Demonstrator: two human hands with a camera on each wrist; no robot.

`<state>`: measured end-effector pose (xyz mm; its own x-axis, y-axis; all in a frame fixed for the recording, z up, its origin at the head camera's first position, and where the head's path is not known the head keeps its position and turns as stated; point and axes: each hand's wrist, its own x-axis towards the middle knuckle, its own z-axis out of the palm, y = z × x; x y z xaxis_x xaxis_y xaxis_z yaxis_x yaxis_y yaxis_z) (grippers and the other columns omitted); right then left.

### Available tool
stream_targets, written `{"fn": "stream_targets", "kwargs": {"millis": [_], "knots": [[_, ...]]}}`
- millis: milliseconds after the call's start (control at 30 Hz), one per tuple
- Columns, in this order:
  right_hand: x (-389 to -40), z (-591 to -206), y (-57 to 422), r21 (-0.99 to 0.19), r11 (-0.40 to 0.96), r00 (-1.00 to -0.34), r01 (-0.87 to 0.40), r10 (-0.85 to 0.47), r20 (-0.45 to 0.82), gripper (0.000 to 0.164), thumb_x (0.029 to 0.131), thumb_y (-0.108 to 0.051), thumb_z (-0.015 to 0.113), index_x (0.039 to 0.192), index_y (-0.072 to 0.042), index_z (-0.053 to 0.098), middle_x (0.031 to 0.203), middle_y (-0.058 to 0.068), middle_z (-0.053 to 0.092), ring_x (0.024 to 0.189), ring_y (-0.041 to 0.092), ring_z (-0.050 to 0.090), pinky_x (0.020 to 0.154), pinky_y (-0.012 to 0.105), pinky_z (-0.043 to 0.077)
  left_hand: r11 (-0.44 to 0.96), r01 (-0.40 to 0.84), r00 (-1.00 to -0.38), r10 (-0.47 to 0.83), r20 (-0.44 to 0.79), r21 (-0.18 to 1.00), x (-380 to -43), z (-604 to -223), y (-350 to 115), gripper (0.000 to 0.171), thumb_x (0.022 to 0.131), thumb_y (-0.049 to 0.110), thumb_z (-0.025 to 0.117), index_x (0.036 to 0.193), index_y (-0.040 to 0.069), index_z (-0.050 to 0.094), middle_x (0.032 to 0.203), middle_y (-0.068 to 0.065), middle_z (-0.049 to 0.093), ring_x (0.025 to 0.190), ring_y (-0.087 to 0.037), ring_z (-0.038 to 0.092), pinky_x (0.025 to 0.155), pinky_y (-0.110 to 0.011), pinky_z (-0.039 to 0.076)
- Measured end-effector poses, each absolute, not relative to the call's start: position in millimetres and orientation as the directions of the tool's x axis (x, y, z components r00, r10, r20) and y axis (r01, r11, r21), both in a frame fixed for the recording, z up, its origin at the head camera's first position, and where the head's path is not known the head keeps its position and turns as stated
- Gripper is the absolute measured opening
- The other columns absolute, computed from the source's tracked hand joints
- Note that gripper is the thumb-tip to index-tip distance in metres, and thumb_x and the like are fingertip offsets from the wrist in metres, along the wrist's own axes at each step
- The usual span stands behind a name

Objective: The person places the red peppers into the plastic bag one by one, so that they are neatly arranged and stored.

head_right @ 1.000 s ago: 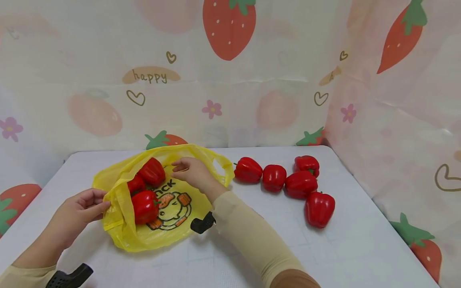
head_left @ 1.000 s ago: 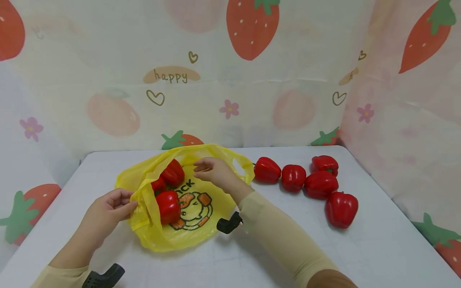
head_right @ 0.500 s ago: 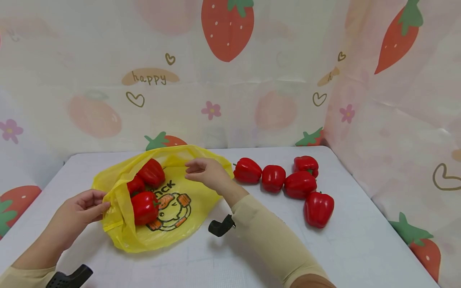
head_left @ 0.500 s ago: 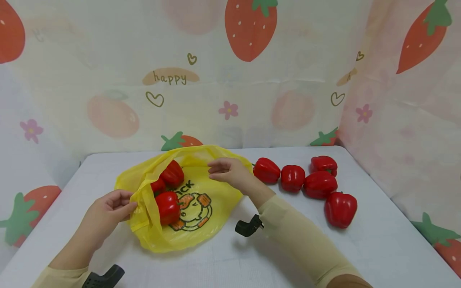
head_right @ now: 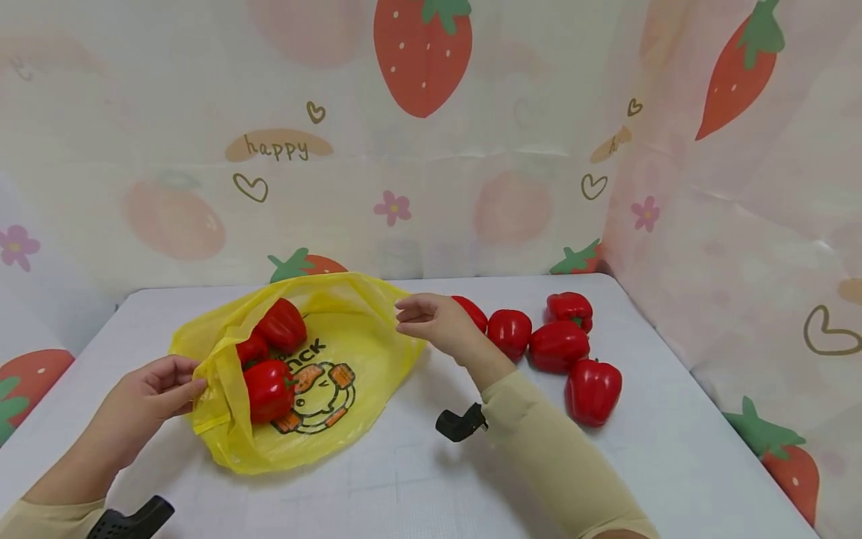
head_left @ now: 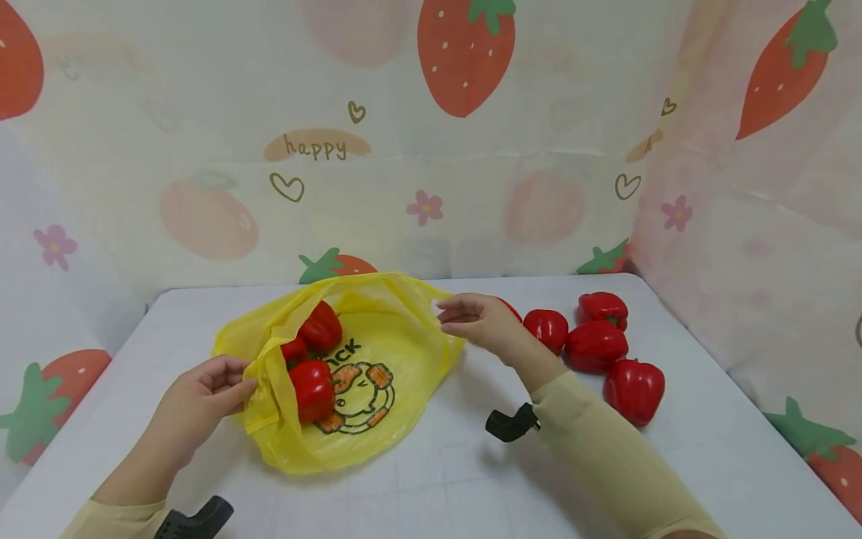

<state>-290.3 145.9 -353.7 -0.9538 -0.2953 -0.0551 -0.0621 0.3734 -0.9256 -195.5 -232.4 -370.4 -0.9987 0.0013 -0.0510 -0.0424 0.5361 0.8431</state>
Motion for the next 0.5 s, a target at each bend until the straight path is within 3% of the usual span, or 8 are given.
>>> {"fn": "stream_targets", "kwargs": {"millis": [233,500], "knots": [[-284,-347,176,-0.931,0.365,-0.965,-0.003,-0.246,-0.093,0.038,0.083,-0.017,0.068,0.119,-0.013,0.058,0.113,0.007,0.061,0.102,0.019,0.058,0.087,0.035,0.049,0.538,-0.041,-0.999,0.0,-0.049,0.842,-195,-370,-233,0.045,0.088,0.033,0.06,0.117,0.001,0.051,0.102,-0.012,0.059,0.082,-0.011,0.058,0.071,-0.021,0.053],[-273,-348,221,-0.885,0.465,-0.977,-0.014,-0.194,-0.087,0.044,0.081,-0.023,0.069,0.121,-0.014,0.055,0.115,0.007,0.061,0.111,0.024,0.052,0.092,0.041,0.046,0.539,-0.049,-0.998,-0.002,-0.057,0.841,-195,-370,-234,0.045,0.088,0.034,0.06,0.118,0.001,0.051,0.103,-0.012,0.059,0.083,-0.011,0.058,0.072,-0.021,0.053]]}}
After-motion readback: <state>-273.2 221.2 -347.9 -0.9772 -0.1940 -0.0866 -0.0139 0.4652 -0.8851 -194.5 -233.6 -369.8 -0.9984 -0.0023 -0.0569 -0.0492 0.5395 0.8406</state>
